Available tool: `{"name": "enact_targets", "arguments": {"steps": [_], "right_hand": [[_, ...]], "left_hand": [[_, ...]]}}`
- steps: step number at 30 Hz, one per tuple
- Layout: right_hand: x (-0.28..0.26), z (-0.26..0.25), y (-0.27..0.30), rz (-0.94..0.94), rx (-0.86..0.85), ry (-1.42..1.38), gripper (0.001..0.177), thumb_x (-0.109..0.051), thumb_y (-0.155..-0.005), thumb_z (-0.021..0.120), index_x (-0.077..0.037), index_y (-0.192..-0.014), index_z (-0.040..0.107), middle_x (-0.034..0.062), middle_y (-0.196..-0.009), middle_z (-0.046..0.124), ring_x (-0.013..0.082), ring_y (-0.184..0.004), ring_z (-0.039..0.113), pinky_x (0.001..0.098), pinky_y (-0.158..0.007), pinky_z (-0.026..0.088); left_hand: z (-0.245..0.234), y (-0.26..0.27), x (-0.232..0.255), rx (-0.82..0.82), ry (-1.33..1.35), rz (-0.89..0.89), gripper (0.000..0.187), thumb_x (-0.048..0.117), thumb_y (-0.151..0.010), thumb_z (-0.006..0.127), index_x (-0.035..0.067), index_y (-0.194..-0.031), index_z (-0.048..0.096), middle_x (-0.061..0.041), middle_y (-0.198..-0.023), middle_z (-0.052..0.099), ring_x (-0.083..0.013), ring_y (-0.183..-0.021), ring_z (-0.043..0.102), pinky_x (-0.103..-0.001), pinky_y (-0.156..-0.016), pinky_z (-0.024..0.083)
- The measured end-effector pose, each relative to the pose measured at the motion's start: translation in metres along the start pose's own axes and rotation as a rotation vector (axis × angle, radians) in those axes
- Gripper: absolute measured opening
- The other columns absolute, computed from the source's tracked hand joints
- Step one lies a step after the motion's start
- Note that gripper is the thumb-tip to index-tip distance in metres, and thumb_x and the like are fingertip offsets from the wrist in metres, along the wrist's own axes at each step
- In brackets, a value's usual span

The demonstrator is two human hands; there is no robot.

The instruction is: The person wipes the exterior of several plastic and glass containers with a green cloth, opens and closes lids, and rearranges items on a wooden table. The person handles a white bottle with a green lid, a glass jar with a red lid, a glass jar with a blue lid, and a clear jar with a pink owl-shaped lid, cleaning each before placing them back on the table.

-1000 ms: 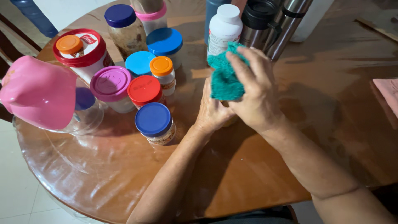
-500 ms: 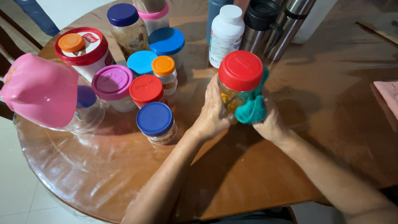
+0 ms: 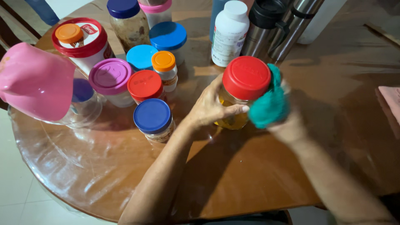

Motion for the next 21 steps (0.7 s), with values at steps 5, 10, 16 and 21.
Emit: {"name": "enact_targets", "arguments": {"steps": [5,10,16,21], "right_hand": [[0.030,0.056,0.007,0.196,-0.160,0.000,0.021,-0.001,-0.104,0.068,-0.007,-0.124,0.065,0.0097,-0.114,0.076,0.0234,-0.096,0.075,0.0369,-0.091,0.060],[0.054,0.062,0.030,0.265,-0.082,0.240,0.052,-0.008,-0.088,0.076,-0.002,-0.133,0.050,0.0206,-0.115,0.067,0.0337,-0.103,0.069,0.0408,-0.087,0.056],[0.024,0.080,0.065,0.218,-0.442,0.243,0.075,-0.002,-0.072,0.068,0.002,-0.143,0.042,0.0260,-0.130,0.056,0.0373,-0.122,0.059,0.0432,-0.098,0.054],[-0.018,0.104,0.064,0.201,-0.920,0.093,0.079,-0.024,-0.081,0.081,-0.008,-0.150,0.046,0.0244,-0.140,0.051,0.0349,-0.132,0.053,0.0418,-0.108,0.051]], "left_hand": [[0.006,0.006,-0.008,0.321,-0.188,0.009,0.093,0.036,-0.073,0.092,0.001,-0.146,0.047,-0.021,-0.141,0.057,-0.0365,-0.135,0.054,-0.045,-0.112,0.044],[0.005,0.005,-0.011,0.468,-0.101,-0.117,0.084,0.033,-0.071,0.089,0.003,-0.139,0.051,-0.017,-0.128,0.064,-0.0302,-0.117,0.065,-0.042,-0.100,0.054],[-0.018,-0.003,0.003,0.578,0.077,-0.070,0.068,0.028,-0.083,0.086,0.003,-0.133,0.049,-0.014,-0.125,0.067,-0.0253,-0.117,0.068,-0.040,-0.102,0.055],[-0.023,-0.014,0.008,0.616,0.152,-0.109,0.064,0.027,-0.081,0.084,0.003,-0.130,0.051,-0.013,-0.118,0.070,-0.0256,-0.109,0.071,-0.039,-0.096,0.057]]}}
Point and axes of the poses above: each hand's wrist, its own y-axis away from the middle knuckle, its own z-axis out of the palm, x = y × z, the point moved 5 cm from there along -y, towards the middle knuckle
